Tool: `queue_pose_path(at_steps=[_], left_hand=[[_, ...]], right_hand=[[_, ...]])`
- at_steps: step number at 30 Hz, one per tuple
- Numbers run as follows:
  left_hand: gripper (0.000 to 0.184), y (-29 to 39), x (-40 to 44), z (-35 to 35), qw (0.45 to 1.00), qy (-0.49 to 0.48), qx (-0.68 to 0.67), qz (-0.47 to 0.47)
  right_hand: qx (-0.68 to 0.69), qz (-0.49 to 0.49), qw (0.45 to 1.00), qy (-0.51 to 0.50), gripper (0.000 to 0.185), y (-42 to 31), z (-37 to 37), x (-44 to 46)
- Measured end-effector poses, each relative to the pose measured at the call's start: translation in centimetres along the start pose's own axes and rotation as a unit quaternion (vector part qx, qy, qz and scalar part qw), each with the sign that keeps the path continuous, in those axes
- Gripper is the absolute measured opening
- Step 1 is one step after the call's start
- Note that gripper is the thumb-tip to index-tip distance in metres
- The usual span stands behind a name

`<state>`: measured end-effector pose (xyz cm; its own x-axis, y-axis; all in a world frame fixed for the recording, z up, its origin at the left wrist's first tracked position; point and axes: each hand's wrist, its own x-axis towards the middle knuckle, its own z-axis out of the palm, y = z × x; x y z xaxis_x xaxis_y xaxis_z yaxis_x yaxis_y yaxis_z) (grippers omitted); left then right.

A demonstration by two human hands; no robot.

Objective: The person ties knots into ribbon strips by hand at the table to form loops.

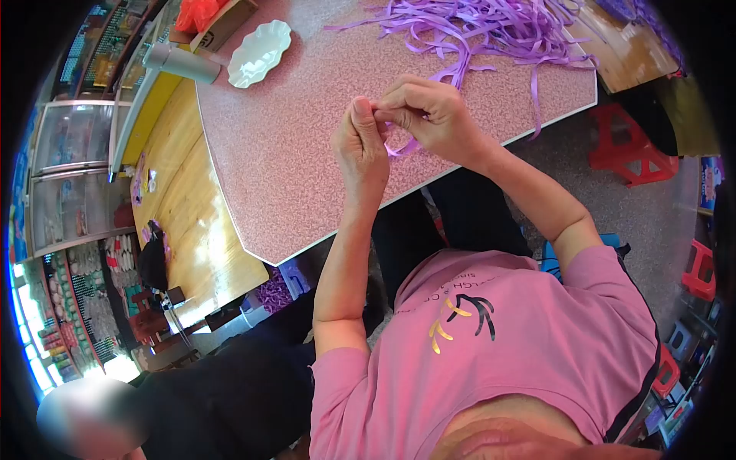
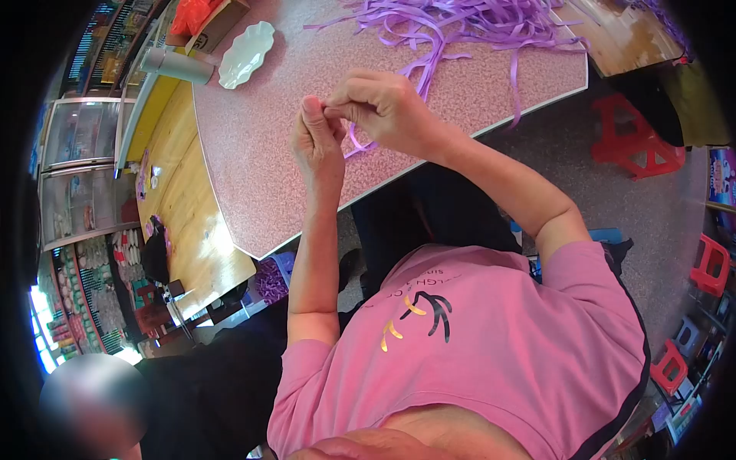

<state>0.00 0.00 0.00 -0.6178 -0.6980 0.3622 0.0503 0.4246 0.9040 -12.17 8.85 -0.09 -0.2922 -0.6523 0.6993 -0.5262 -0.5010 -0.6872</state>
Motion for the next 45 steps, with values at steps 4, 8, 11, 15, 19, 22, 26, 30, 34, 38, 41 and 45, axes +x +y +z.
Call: queue_pose_path(at_steps=[4,8,11,15,19,22,26,30,34,38,41,45], left_hand=[[0.049,0.7,-0.2,-0.8,0.965,-0.078,-0.214,-0.132],[0.04,2.3,-0.2,-1.4,0.946,-0.098,-0.238,-0.195],[0.039,1.7,-0.2,-1.8,0.962,-0.118,-0.213,-0.12],[0.035,1.9,-0.2,-2.6,0.956,-0.124,-0.233,-0.129],[0.022,1.7,0.2,-3.6,0.95,-0.151,-0.225,-0.156],[0.016,0.7,2.0,-5.5,0.955,-0.13,-0.21,-0.163],[0.015,-1.7,5.9,-12.4,0.978,-0.004,-0.168,-0.125],[0.02,-5.1,9.0,-21.2,0.986,0.134,-0.043,-0.09],[0.024,-8.5,11.1,-27.9,0.949,0.27,0.159,-0.035],[0.025,-11.5,11.4,-28.7,0.898,0.264,0.352,0.016],[0.03,-13.7,9.9,-26.2,0.924,0.088,0.371,-0.007],[0.035,-11.6,7.5,-19.9,0.844,0.033,0.536,-0.021]], right_hand=[[0.133,0.135,0.982,0.004,0.019,-1.2,-0.7,-0.2],[0.109,0.139,0.984,0.0,0.02,-1.4,-1.0,-0.2],[0.147,0.171,0.974,0.008,0.02,-2.0,-1.0,-0.3],[0.153,0.213,0.965,0.009,0.018,-2.1,-1.0,-0.3],[0.114,0.155,0.981,0.003,0.015,-1.2,-0.7,-0.4],[0.053,0.143,0.988,-0.006,0.015,-0.3,-1.3,-0.1],[-0.012,0.191,0.981,0.022,0.015,3.3,-3.9,0.1],[-0.139,0.193,0.97,0.047,0.018,7.2,-7.4,1.6],[-0.218,0.222,0.949,0.045,0.024,10.9,-9.2,3.9],[-0.305,0.139,0.942,0.032,0.022,12.6,-8.8,5.9],[-0.35,0.126,0.928,0.009,0.018,13.5,-8.1,7.6],[-0.389,0.123,0.913,-0.027,0.019,15.2,-6.7,9.8]])
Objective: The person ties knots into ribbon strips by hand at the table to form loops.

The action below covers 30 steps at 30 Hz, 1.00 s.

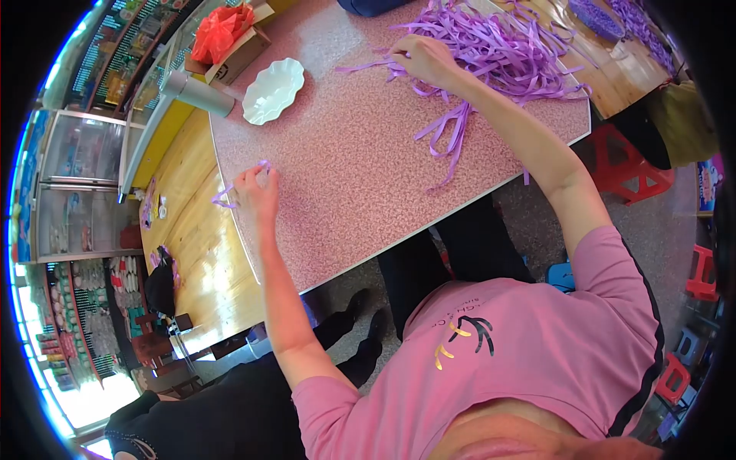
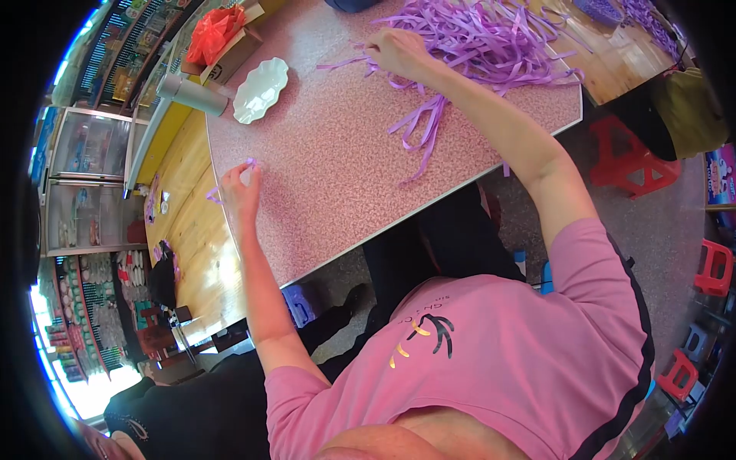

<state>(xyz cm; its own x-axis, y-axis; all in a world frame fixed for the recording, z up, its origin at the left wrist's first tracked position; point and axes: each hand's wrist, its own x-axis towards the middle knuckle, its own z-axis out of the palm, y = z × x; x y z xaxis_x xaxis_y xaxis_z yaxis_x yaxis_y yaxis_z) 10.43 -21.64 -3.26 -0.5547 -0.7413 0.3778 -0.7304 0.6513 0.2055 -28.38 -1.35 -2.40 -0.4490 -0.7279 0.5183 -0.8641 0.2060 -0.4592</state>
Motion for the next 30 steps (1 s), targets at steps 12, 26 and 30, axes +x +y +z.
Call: queue_pose_path(at_steps=[12,26,30], left_hand=[[0.037,12.8,-2.8,1.8,0.97,0.017,-0.171,0.174],[0.021,15.6,-1.7,3.5,0.897,-0.139,-0.416,0.062],[0.024,14.3,0.3,3.9,0.925,-0.111,-0.348,0.1]], right_hand=[[-0.202,-0.086,0.975,-0.009,0.017,-2.3,9.8,3.9],[0.257,-0.1,0.95,-0.145,0.014,-8.4,2.3,-4.9],[0.191,-0.198,0.954,-0.121,0.011,-7.8,1.4,-5.7]])
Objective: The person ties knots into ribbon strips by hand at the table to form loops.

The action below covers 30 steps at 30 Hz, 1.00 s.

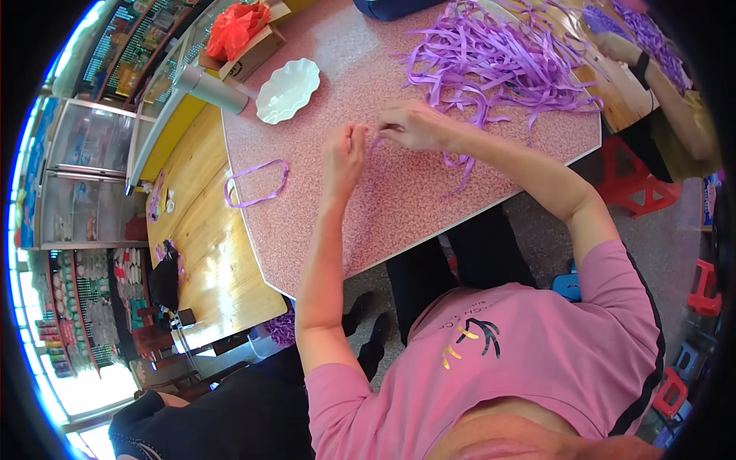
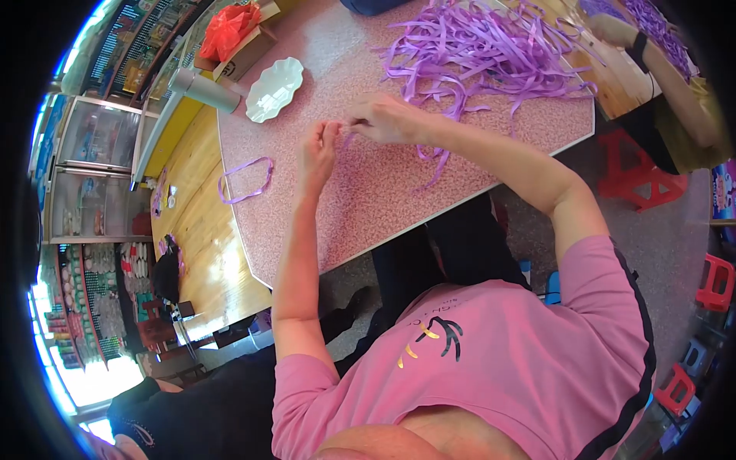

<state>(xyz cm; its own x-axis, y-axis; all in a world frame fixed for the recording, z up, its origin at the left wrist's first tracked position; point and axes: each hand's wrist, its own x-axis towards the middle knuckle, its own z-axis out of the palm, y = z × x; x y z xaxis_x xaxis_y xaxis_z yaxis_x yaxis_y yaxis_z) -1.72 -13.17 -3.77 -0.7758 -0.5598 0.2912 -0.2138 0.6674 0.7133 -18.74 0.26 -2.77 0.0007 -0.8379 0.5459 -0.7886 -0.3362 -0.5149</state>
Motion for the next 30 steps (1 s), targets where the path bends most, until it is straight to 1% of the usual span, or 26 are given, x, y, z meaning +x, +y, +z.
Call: queue_pose_path(at_steps=[1,2,3,4,6,7,8,9,10,12,13,14,15,16,18,19,20,21,22,23,25,26,28,29,30], left_hand=[[0.024,-1.3,1.0,-0.7,1.0,0.004,0.004,-0.001],[0.031,-2.6,2.5,-1.5,0.992,0.053,0.103,0.053],[0.039,-3.9,3.9,-2.3,0.968,0.102,0.202,0.106],[0.039,-4.9,5.2,-3.0,0.967,0.106,0.206,0.106],[0.053,-6.8,7.6,-4.4,0.909,0.177,0.374,0.046],[0.053,-7.9,8.4,-4.9,0.908,0.18,0.376,0.047],[0.057,-9.0,9.1,-5.2,0.901,0.159,0.403,0.019],[0.061,-8.6,9.5,-5.6,0.893,0.138,0.428,-0.008],[0.061,-8.2,9.6,-5.8,0.893,0.139,0.429,-0.007],[0.057,-7.3,9.2,-5.9,0.905,0.038,0.417,-0.068],[0.057,-6.9,9.0,-5.6,0.906,0.037,0.416,-0.068],[0.053,-6.5,8.6,-5.1,0.894,0.13,0.428,0.026],[0.049,-6.2,8.1,-4.4,0.867,0.218,0.431,0.119],[0.049,-5.0,7.2,-4.0,0.869,0.212,0.43,0.117],[0.04,-2.8,5.5,-2.7,0.949,0.161,0.239,0.127],[0.034,-2.1,5.0,-1.6,0.962,0.148,0.156,0.167],[0.034,-1.2,4.1,-0.5,0.963,0.146,0.153,0.166],[0.033,1.3,2.7,0.2,0.995,0.076,-0.046,0.046],[0.033,2.8,1.6,0.7,0.967,0.003,-0.242,-0.078],[0.033,3.0,1.1,1.2,0.967,0.003,-0.243,-0.079],[0.035,3.3,0.2,1.8,0.925,-0.029,-0.357,-0.126],[0.035,3.3,0.0,1.7,0.925,-0.03,-0.358,-0.125],[0.031,3.9,-0.2,1.0,0.903,-0.064,-0.412,-0.104],[0.031,4.3,-0.4,0.9,0.902,-0.065,-0.413,-0.104],[0.03,5.3,-0.3,0.6,0.89,-0.048,-0.442,-0.099]], right_hand=[[0.002,-0.005,1.0,0.0,0.011,0.3,0.1,-0.4],[-0.025,0.034,0.999,0.016,0.012,0.5,0.3,-0.9],[-0.053,0.072,0.996,0.032,0.013,0.9,0.4,-1.3],[-0.051,0.066,0.996,0.033,0.013,1.3,0.6,-1.6],[-0.063,0.073,0.993,0.068,0.014,2.1,0.9,-1.7],[-0.063,0.07,0.993,0.069,0.014,2.3,1.1,-1.7],[-0.067,0.07,0.993,0.074,0.014,2.6,1.3,-1.8],[-0.072,0.07,0.992,0.078,0.015,2.7,1.3,-1.7],[-0.071,0.07,0.992,0.079,0.015,2.7,1.2,-1.7],[-0.078,0.066,0.993,0.061,0.014,2.8,0.8,-1.8],[-0.079,0.067,0.993,0.06,0.014,2.9,0.5,-1.7],[-0.076,0.06,0.991,0.089,0.013,3.0,0.4,-1.6],[-0.072,0.054,0.989,0.118,0.013,2.9,0.3,-1.6],[-0.069,0.06,0.989,0.116,0.013,2.7,0.1,-1.4],[-0.076,0.026,0.983,0.164,0.013,2.4,-0.5,-1.0],[-0.075,0.033,0.984,0.161,0.013,2.1,-0.5,-1.0],[-0.096,0.009,0.98,0.172,0.013,1.9,-0.7,-0.7],[-0.115,-0.015,0.976,0.183,0.013,1.6,-0.8,-0.7],[-0.114,-0.013,0.977,0.181,0.013,1.2,-0.8,-0.7],[-0.119,-0.03,0.975,0.185,0.013,0.7,-0.9,-0.6],[-0.123,-0.046,0.974,0.186,0.012,-0.1,-1.2,-0.6],[-0.136,-0.062,0.971,0.185,0.012,-0.5,-1.5,-0.6],[-0.151,-0.078,0.968,0.183,0.011,-1.4,-2.5,-0.3],[-0.166,-0.087,0.966,0.176,0.011,-1.8,-3.3,-0.1],[-0.18,-0.096,0.964,0.169,0.011,-2.3,-4.1,0.2]])
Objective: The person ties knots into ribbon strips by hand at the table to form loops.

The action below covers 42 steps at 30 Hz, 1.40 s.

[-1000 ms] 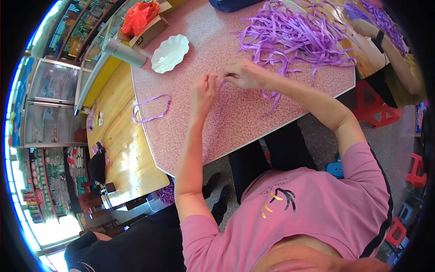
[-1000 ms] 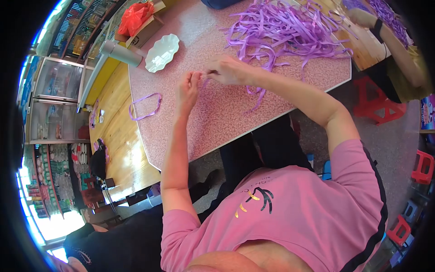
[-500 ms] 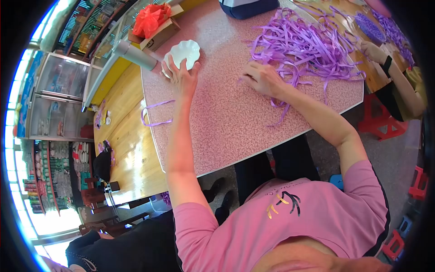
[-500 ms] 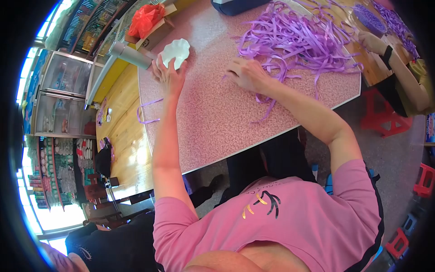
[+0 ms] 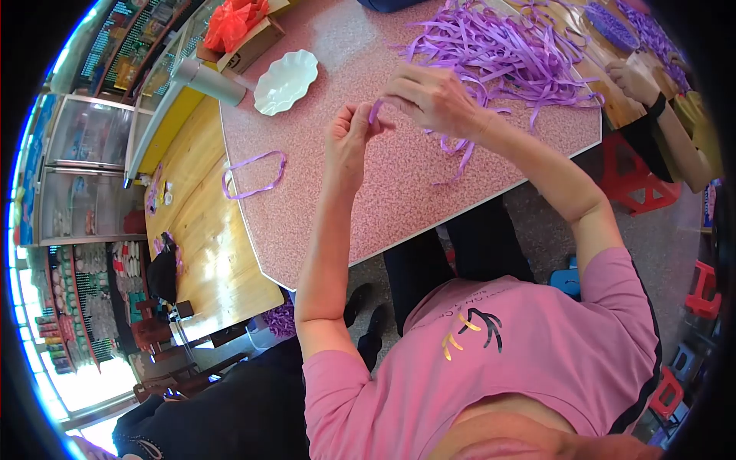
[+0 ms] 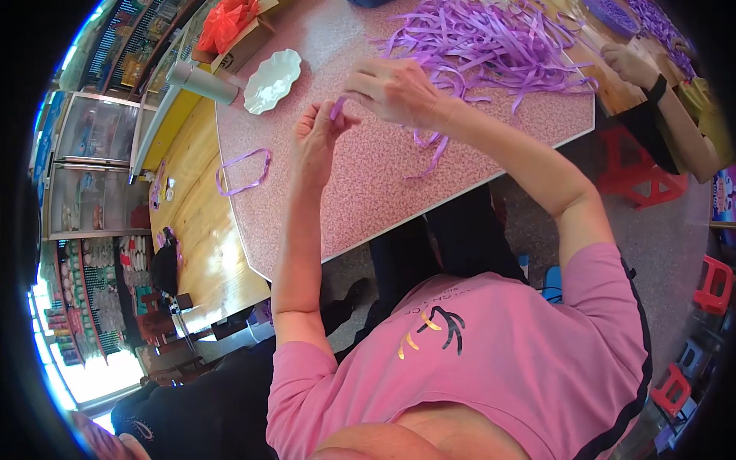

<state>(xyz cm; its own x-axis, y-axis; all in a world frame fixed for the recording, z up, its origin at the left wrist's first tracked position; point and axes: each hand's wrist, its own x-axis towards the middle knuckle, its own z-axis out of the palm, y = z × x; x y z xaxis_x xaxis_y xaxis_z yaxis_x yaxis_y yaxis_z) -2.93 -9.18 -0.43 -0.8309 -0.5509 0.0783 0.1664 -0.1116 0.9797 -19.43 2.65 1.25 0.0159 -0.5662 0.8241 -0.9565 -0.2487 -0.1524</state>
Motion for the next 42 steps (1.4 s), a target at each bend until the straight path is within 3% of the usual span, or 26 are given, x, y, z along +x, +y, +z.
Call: queue_pose_path(at_steps=[2,4,7,10,11,13,15,16,17,18,19,20,22,24,26,30,33,35,39,42], left_hand=[[0.028,2.5,-0.4,1.8,0.999,0.008,-0.033,0.013],[0.026,5.1,-1.0,3.6,0.988,0.007,-0.152,-0.04],[0.026,5.5,-0.9,3.0,0.988,-0.074,-0.138,-0.006],[0.023,6.3,-1.3,3.1,0.992,-0.056,-0.114,0.027],[0.023,6.3,-1.4,3.2,0.991,-0.057,-0.114,0.028],[0.021,5.7,-1.7,3.0,0.997,-0.002,0.022,0.068],[0.02,4.7,-2.1,2.6,0.993,-0.008,0.093,0.07],[0.019,4.3,-2.3,2.6,0.984,-0.015,0.164,0.073],[0.019,4.0,-2.7,2.7,0.978,-0.021,0.193,0.075],[0.019,3.9,-2.9,2.7,0.978,-0.022,0.194,0.073],[0.019,3.7,-3.1,2.7,0.974,-0.027,0.21,0.075],[0.018,3.6,-3.3,2.7,0.971,-0.031,0.225,0.078],[0.019,3.4,-3.7,2.2,0.97,-0.034,0.226,0.081],[0.02,3.5,-4.1,2.1,0.97,-0.035,0.227,0.083],[0.02,3.8,-4.6,2.2,0.967,-0.025,0.236,0.09],[0.02,3.8,-5.2,1.0,0.97,-0.004,0.236,0.054],[0.022,2.6,-5.3,0.0,0.988,-0.005,0.151,0.037],[0.03,1.4,-5.1,-0.2,0.996,0.049,0.036,0.058],[0.04,1.2,-5.1,1.9,0.989,0.065,0.126,0.05],[0.046,0.2,-4.9,2.8,0.986,-0.023,0.167,-0.006]], right_hand=[[-0.003,-0.031,0.999,0.007,0.011,-0.1,-1.6,1.7],[-0.008,-0.062,0.998,0.014,0.011,-0.6,-3.3,3.3],[-0.05,-0.118,0.992,0.002,0.012,-1.1,-5.7,4.9],[-0.077,-0.153,0.985,-0.004,0.014,-1.3,-7.1,5.0],[-0.075,-0.122,0.989,-0.037,0.016,-1.5,-7.4,4.5],[-0.072,-0.09,0.991,-0.07,0.017,-1.6,-7.4,3.4],[0.111,0.049,0.988,-0.099,0.026,-1.6,-6.3,1.6],[0.112,0.05,0.988,-0.099,0.026,-2.0,-5.6,0.9],[0.256,0.172,0.944,-0.121,0.029,-2.5,-4.8,0.2],[0.39,0.289,0.864,-0.138,0.033,-3.3,-4.4,-0.1],[0.458,0.306,0.823,-0.142,0.034,-3.9,-3.9,-0.1],[0.458,0.308,0.822,-0.141,0.034,-4.4,-3.9,-0.2],[0.419,0.407,0.788,-0.194,0.03,-5.3,-4.2,0.1],[0.406,0.394,0.808,-0.166,0.025,-5.4,-2.9,-0.7],[0.337,0.329,0.872,-0.135,0.021,-5.3,-1.9,-1.4],[0.348,0.33,0.869,-0.123,0.018,-6.0,-2.3,-1.7],[0.316,0.283,0.899,-0.114,0.012,-6.1,-2.7,-2.1],[0.278,0.222,0.932,-0.068,0.008,-5.4,-2.2,-2.6],[0.233,0.163,0.957,-0.052,0.011,-5.3,-2.0,-2.8],[0.231,0.133,0.963,-0.026,0.012,-5.6,-2.2,-2.8]])
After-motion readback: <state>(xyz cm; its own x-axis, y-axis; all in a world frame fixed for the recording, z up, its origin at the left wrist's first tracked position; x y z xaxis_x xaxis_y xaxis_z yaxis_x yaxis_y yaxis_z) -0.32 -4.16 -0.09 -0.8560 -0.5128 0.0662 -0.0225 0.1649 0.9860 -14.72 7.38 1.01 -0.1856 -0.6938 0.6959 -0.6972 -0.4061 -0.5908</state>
